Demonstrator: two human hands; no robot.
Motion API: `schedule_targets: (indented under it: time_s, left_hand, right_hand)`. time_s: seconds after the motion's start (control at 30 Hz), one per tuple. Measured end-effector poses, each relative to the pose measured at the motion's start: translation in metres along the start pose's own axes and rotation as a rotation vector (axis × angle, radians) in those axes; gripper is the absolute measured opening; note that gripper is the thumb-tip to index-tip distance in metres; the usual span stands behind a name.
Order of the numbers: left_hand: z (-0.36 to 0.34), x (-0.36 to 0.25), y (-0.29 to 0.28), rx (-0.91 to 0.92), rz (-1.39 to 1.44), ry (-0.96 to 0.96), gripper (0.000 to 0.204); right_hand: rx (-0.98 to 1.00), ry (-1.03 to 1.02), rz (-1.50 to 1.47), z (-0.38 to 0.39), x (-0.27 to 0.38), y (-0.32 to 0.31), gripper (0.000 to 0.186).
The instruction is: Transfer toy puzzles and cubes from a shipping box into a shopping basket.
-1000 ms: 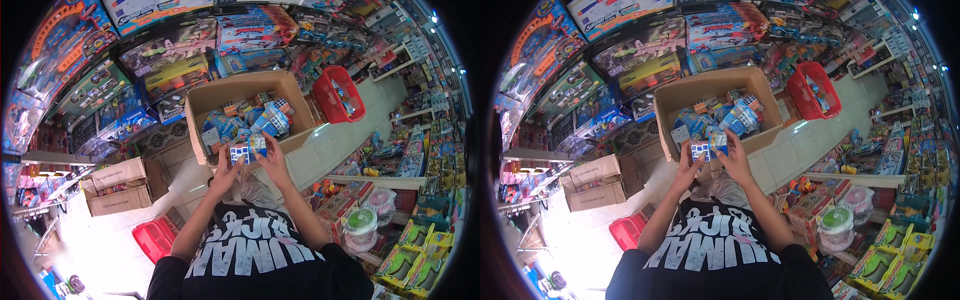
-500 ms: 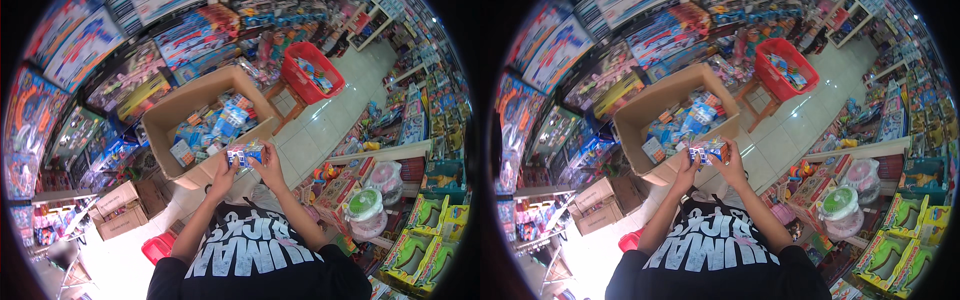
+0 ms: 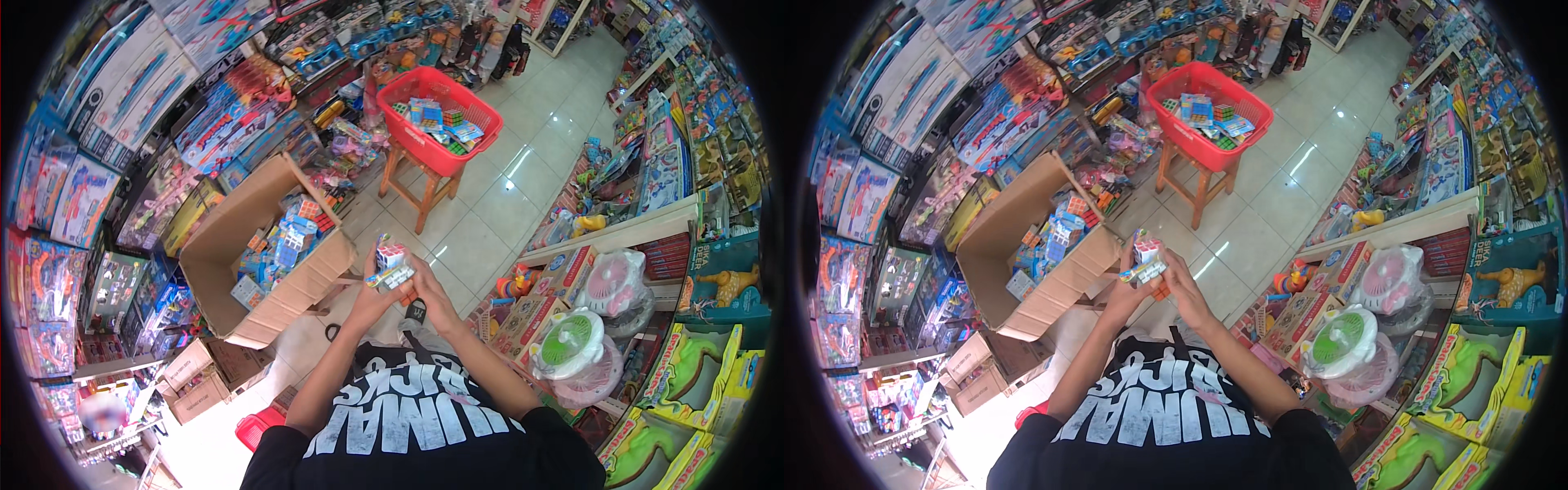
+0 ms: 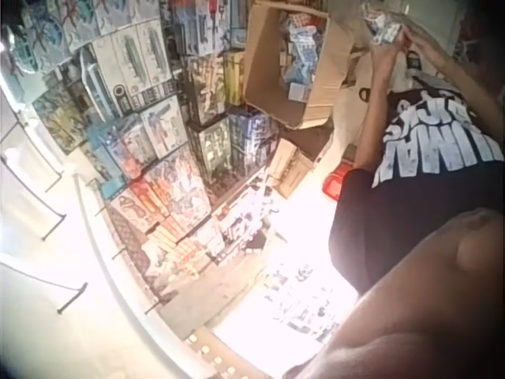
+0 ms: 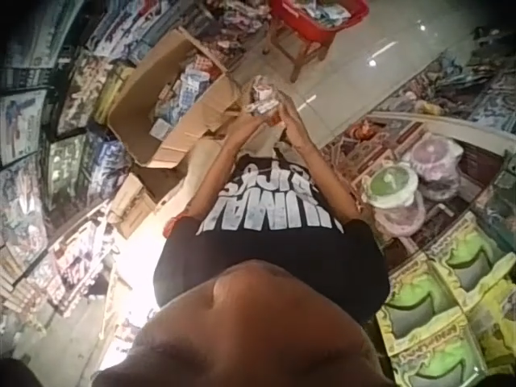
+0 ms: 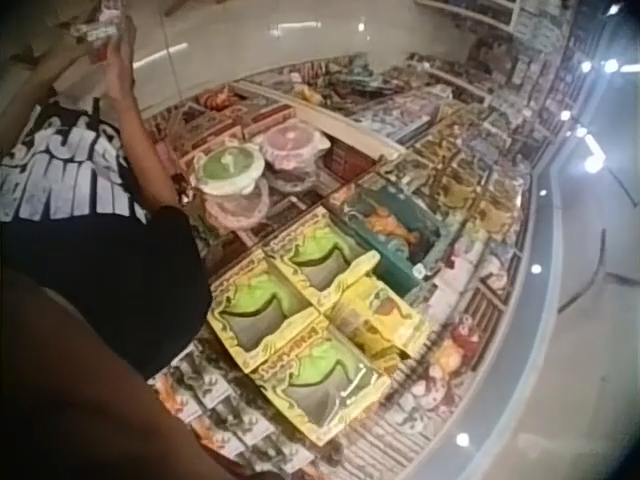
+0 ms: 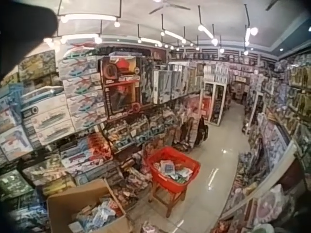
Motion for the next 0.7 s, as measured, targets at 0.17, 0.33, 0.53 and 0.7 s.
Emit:
schedule_targets:
  time_s: [0.17,0.33,0.53,0.7]
  left_hand:
    - [-0.018,0.005,0.029,0.045,-0.001,-0.123,0.081]
    - [-0.037,0.017,0.042,0.004,0.146,-0.319,0.064]
    - [-0.081,0.031,0.064,0.114,-0.071,-0.296,0.068]
    - [-0.143,0.035,0.082,0.275,-0.216,-0.295,0.064]
  right_hand:
    - [0.000,0.111,-0.064,-0.010,0.020,-0.035,0.059]
    - [-0.017,0.026,0.021,-0.022,0.013,-0.057,0.064]
    - [-0.130,0.099,-0.035,-0.058,-0.014,-0.077,0.061]
    - [-0.258,0.140,0.107,-0.116,-0.011,-0.095,0.054]
Point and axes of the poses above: each hand's wrist, its own z-axis away from the middle knuckle, its own y-axis out of the palm, x = y × z, the point moved 2 cm from there along -z, towards the middle knuckle, and after that the axes turned 11 degrees about -x, right-handed, at the moved point
